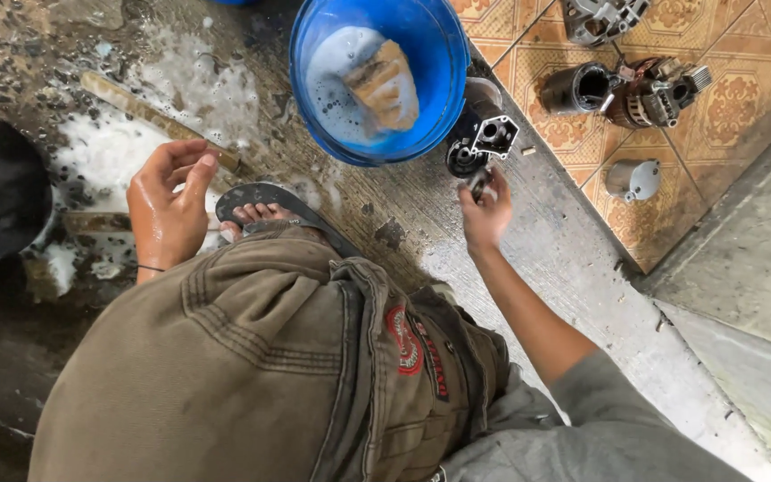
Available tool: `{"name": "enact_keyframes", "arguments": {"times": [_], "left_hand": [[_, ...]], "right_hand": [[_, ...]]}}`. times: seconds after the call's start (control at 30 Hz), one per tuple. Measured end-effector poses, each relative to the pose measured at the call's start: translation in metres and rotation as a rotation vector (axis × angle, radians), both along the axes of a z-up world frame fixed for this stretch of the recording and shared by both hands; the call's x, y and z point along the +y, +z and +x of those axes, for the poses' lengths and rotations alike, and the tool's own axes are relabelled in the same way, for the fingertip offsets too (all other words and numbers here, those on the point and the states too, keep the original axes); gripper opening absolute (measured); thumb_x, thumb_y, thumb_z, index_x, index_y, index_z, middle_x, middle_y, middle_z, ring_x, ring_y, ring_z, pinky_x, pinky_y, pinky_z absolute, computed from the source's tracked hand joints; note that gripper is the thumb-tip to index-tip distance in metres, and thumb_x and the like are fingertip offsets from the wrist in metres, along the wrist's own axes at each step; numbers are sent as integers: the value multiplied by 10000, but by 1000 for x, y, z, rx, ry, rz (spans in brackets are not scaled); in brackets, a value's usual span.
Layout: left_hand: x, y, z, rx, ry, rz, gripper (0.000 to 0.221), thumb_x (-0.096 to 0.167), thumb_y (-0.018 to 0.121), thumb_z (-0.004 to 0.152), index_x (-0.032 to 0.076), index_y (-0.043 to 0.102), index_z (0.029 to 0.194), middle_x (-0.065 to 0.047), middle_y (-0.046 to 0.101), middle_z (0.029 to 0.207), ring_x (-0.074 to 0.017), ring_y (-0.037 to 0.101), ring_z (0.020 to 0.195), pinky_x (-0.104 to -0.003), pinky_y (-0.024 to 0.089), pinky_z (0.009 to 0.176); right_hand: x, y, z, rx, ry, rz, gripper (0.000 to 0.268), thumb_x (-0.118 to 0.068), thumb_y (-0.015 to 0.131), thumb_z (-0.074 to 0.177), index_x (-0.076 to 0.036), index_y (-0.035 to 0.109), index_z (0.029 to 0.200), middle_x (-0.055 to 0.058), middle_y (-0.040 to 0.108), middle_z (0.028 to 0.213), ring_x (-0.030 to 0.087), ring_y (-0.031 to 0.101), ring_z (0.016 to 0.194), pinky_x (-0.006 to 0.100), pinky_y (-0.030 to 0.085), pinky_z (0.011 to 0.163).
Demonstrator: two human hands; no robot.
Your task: Washing and scrubbing various metal mechanical parts using soap, water, and a sponge
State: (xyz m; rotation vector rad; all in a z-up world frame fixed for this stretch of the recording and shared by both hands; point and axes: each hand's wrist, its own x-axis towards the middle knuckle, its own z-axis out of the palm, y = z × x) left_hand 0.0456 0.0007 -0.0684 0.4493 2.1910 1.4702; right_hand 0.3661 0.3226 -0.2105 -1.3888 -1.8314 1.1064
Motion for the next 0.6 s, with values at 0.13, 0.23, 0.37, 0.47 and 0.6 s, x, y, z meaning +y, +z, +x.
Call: {"name": "enact_keyframes", "arguments": {"times": [0.13, 0.23, 0.37, 0.47, 0.6], "left_hand": [[6, 19, -1, -56, -31, 58, 247, 110, 641, 1095, -18, 637, 1306, -213, 711, 1144, -341, 715, 1066, -450, 586, 854], [20, 30, 0, -100, -56, 147, 279, 123, 647, 1072, -11, 623, 1316, -209, 705, 1149, -303, 706, 1061, -437, 579, 890], [34, 39, 7, -289, -78, 334, 345, 180, 664, 1011, 46, 629, 1326, -182, 717, 1164, -254, 702, 1063, -406, 576, 933], [43, 41, 10, -559, -55, 605, 589, 389, 595, 990, 37, 509, 1454, -207, 618, 1408, -305, 640, 1267, -463, 510, 1064], [39, -11, 11, -733, 105, 906, 693, 580, 427, 1034, 104, 473, 1536, -145, 520, 1541, -311, 561, 1373, -528, 460, 1150]], "right_hand": [[-14, 79, -2, 474, 20, -721, 585, -236, 607, 876, 79, 540, 1364, 245, 643, 1072, 294, 657, 624, 337, 507, 512], [-12, 135, -31, 641, 313, -1024, 769, -411, 495, 814, 41, 516, 1436, 303, 624, 1028, 346, 606, 644, 376, 448, 594], [-23, 163, -110, 671, 754, -1053, 863, -434, 440, 789, 93, 481, 1470, 338, 635, 879, 419, 625, 657, 426, 480, 636], [-67, 170, -200, 671, 865, -923, 556, -283, 545, 870, 34, 633, 1319, 285, 663, 1313, 422, 761, 966, 512, 643, 780], [-124, 189, -280, 403, 1139, -461, 390, -128, 524, 1012, -16, 618, 1374, 249, 669, 1295, 437, 730, 1071, 493, 618, 903]]}}
